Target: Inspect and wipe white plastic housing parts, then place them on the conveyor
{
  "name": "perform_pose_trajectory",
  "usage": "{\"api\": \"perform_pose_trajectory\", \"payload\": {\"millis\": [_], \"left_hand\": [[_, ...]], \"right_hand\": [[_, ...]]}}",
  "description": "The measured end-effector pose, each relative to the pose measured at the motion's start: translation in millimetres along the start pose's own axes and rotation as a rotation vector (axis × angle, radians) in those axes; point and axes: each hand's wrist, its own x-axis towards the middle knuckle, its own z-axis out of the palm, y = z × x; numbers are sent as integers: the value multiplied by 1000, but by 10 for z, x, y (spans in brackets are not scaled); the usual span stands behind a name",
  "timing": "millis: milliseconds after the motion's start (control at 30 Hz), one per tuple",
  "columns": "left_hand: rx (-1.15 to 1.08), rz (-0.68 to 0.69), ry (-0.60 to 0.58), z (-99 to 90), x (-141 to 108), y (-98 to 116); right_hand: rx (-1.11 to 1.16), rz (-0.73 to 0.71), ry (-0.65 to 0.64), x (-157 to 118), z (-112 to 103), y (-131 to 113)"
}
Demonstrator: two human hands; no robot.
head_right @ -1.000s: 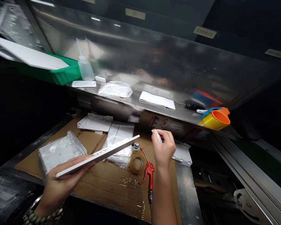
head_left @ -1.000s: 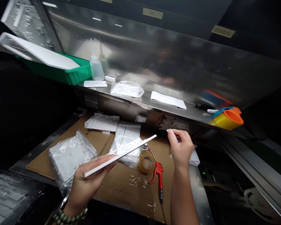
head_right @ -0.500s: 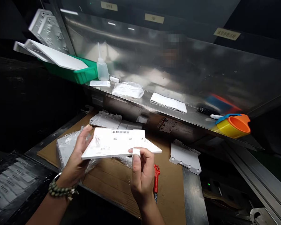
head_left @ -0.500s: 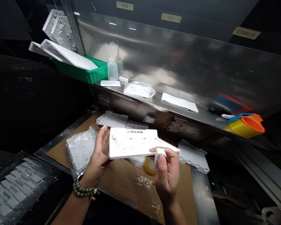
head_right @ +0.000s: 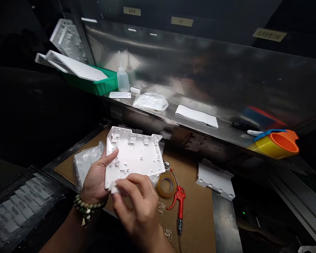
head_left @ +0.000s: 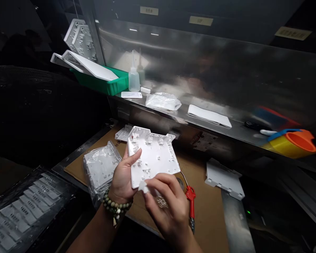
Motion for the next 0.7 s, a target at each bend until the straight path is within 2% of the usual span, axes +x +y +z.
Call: {"api": "perform_pose_trajectory", "payload": {"millis": [100, 200, 367, 533, 700], "left_hand": [[25, 27, 19, 51, -39, -32], [46, 37, 55, 65, -31, -17], [42, 49, 64, 47, 23, -16], [30, 57, 109, -11, 67, -41], [47, 60, 102, -37, 93, -60]], "right_hand": [[-55, -33, -71, 66, 86, -28], [-87, -44, -110, 79, 75, 5], [-83, -85, -51, 97, 113, 27], [-147, -127, -97, 114, 144, 101], [-176, -125, -55, 122, 162, 130]]}}
